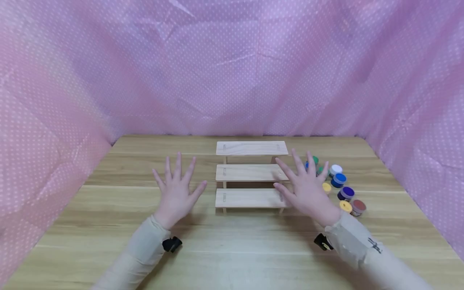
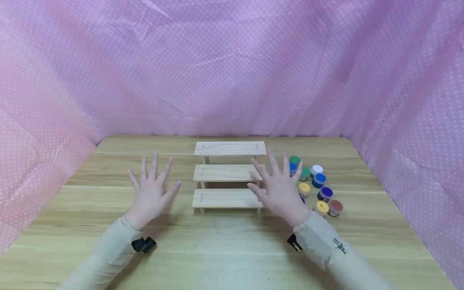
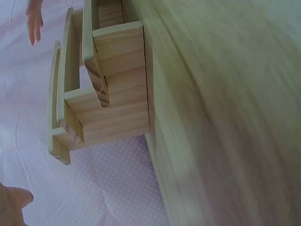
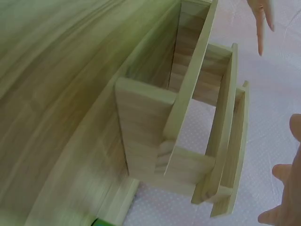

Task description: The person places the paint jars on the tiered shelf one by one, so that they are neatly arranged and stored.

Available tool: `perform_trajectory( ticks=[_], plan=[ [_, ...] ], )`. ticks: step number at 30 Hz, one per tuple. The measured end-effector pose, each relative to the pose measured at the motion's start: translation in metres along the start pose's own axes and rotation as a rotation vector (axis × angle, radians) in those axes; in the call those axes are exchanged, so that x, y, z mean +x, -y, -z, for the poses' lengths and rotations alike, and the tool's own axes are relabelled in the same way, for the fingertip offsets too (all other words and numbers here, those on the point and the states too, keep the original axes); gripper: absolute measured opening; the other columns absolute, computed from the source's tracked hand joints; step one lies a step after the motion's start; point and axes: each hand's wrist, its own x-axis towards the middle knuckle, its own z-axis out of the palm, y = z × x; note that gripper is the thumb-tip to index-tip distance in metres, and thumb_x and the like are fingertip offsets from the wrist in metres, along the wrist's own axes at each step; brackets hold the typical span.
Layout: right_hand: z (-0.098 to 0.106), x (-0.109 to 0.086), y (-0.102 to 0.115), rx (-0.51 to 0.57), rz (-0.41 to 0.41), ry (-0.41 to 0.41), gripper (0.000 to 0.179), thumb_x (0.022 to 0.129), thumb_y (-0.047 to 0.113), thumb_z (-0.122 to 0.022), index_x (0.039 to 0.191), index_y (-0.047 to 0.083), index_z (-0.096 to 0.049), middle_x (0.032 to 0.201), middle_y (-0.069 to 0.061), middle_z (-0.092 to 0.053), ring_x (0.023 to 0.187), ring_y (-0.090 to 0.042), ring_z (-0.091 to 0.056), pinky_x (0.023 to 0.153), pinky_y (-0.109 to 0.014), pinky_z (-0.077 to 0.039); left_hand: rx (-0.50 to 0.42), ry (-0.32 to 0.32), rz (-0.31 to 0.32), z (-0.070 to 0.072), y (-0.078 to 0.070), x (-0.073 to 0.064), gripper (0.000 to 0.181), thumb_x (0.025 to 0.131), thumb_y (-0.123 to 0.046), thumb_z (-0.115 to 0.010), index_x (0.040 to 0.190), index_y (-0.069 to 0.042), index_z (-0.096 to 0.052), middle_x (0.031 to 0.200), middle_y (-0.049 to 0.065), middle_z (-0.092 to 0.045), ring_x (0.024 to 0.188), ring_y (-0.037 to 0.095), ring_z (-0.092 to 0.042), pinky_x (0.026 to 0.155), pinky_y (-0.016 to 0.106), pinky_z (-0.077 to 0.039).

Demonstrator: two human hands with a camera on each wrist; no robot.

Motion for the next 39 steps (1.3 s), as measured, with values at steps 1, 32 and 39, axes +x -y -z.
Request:
perform_trajectory(
  ticks=[1,32,39],
  plan=[
    [0.001,-0.001,-0.002,-0.002,0.004,-0.007,0.064,0.094,0.055,-0.043,0.150,0.031,-0.024,0.158,-0.018,-0.006,0.139,-0.054,0.003,0.095,-0.075,0.017,-0.005,0.000,0.004,0.001,0.000,0.000,0.072,0.093,-0.056,-0.043,0.151,-0.018,-0.022,0.158,0.015,0.007,0.141,0.043,0.016,0.102,0.067,0.020],
    [0.055,-0.075,-0.158,0.472,-0.095,-0.116,0.059,0.093,0.008,-0.056,0.147,0.010,-0.032,0.135,0.022,-0.037,0.111,0.020,-0.029,0.098,-0.009,-0.024,-0.920,0.238,0.268,-0.012,-0.011,0.032,0.065,0.090,-0.023,-0.065,0.145,-0.012,-0.033,0.149,0.015,-0.035,0.137,0.033,-0.033,0.104,0.048,-0.039],
    [0.039,-0.096,-0.184,0.539,-0.126,0.038,0.049,0.095,0.007,-0.054,0.141,0.004,-0.039,0.119,0.039,-0.037,0.101,0.022,-0.040,0.078,-0.005,-0.038,-1.102,0.307,0.379,-0.030,-0.015,0.035,0.069,0.089,-0.018,-0.066,0.147,-0.015,-0.030,0.148,0.012,-0.035,0.136,0.031,-0.034,0.104,0.044,-0.040]
  ],
)
